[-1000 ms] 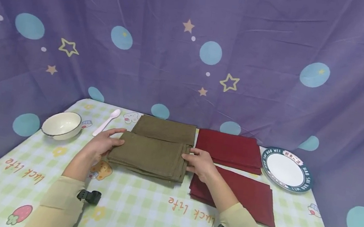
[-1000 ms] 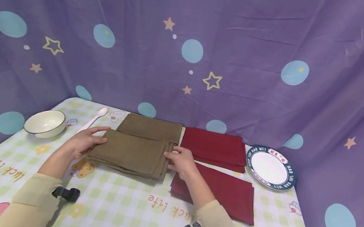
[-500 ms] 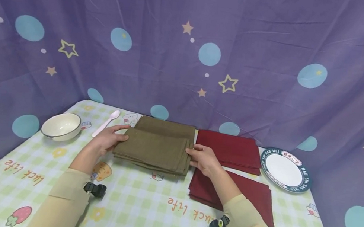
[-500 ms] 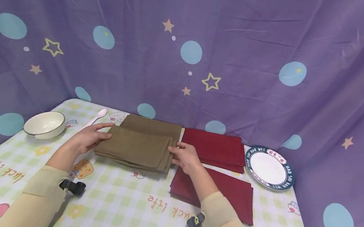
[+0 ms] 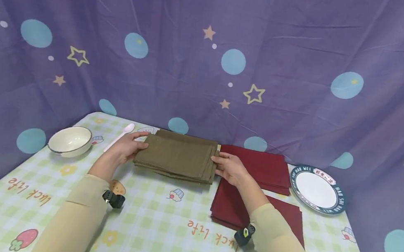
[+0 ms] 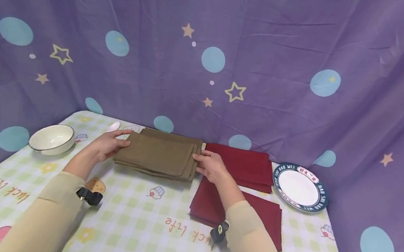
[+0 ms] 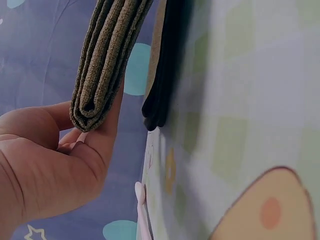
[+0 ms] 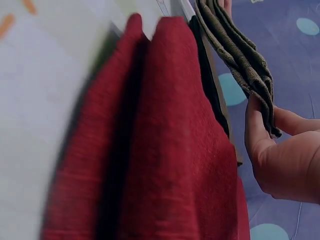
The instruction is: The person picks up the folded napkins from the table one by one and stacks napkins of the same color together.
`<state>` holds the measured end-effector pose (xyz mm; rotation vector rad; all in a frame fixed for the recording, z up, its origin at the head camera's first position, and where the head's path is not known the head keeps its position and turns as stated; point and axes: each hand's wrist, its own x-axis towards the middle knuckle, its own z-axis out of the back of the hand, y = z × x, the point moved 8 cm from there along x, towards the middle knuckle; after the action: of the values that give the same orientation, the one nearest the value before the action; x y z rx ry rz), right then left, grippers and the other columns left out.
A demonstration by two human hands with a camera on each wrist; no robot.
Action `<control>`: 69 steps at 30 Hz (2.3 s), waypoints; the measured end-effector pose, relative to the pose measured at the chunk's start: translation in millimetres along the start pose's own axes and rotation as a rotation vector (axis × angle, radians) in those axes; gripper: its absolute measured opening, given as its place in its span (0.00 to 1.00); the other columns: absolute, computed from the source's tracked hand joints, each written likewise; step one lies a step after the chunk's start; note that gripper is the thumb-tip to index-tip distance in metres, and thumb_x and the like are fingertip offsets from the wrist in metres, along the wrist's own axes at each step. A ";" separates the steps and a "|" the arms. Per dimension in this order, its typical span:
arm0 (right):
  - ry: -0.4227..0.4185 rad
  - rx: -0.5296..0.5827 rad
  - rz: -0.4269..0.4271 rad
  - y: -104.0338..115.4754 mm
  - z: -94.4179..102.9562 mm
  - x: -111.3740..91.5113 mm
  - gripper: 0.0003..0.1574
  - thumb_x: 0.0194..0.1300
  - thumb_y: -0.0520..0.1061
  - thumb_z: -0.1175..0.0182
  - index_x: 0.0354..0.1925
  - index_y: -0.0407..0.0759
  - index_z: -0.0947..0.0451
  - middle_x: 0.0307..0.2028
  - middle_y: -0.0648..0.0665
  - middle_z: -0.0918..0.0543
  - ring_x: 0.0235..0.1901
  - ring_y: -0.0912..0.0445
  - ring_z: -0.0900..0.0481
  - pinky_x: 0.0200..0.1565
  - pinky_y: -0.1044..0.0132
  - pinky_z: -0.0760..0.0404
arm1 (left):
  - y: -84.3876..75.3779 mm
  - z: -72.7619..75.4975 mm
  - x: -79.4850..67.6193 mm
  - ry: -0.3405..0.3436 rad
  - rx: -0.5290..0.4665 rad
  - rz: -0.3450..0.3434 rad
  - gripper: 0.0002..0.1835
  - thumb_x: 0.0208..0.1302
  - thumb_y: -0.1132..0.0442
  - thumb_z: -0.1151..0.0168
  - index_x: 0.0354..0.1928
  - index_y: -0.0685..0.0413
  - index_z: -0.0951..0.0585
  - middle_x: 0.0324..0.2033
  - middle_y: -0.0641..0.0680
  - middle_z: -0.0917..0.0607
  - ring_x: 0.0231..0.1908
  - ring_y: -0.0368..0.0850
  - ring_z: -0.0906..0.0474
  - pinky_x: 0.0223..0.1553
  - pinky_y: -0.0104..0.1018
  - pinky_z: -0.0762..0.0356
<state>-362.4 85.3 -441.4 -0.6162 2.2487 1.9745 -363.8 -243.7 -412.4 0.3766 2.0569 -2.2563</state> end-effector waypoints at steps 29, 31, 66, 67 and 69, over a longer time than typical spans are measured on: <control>-0.089 0.009 -0.072 7.8 20.0 46.1 0.41 0.74 0.36 0.42 0.78 0.35 0.47 0.74 0.33 0.38 0.73 0.42 0.40 0.70 0.50 0.35 | 0.7 -5.9 48.1 -0.078 -0.014 0.052 0.34 0.76 0.72 0.47 0.79 0.55 0.43 0.46 0.54 0.20 0.31 0.34 0.19 0.34 0.28 0.19; -0.092 0.006 -0.071 8.9 19.0 47.6 0.42 0.74 0.36 0.42 0.78 0.34 0.48 0.74 0.32 0.38 0.73 0.41 0.40 0.70 0.49 0.35 | 1.4 -5.9 51.3 -0.094 -0.017 0.055 0.34 0.75 0.73 0.47 0.79 0.56 0.43 0.55 0.60 0.22 0.31 0.35 0.19 0.34 0.28 0.19; -0.300 0.086 0.004 20.5 15.1 62.7 0.27 0.68 0.29 0.38 0.64 0.27 0.28 0.63 0.31 0.24 0.64 0.43 0.27 0.64 0.51 0.26 | 7.7 10.1 59.3 -0.364 -0.004 0.046 0.24 0.74 0.66 0.40 0.70 0.58 0.26 0.65 0.66 0.25 0.47 0.47 0.20 0.41 0.29 0.20; -0.301 0.083 0.004 20.5 15.6 63.2 0.27 0.68 0.28 0.38 0.64 0.27 0.28 0.63 0.31 0.24 0.64 0.43 0.26 0.64 0.51 0.26 | 8.3 10.2 60.0 -0.368 -0.013 0.048 0.24 0.74 0.66 0.40 0.70 0.58 0.26 0.65 0.66 0.25 0.45 0.46 0.19 0.41 0.29 0.20; -0.304 0.078 0.003 20.6 16.6 64.0 0.27 0.68 0.28 0.39 0.64 0.27 0.28 0.63 0.31 0.24 0.63 0.43 0.26 0.64 0.52 0.26 | 8.8 10.2 60.7 -0.372 -0.037 0.050 0.23 0.74 0.66 0.40 0.69 0.58 0.25 0.64 0.66 0.24 0.40 0.43 0.19 0.38 0.28 0.20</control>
<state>-431.5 87.7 -445.6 -0.2811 2.1280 1.8267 -422.1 -247.7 -433.7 0.0027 1.8716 -2.0658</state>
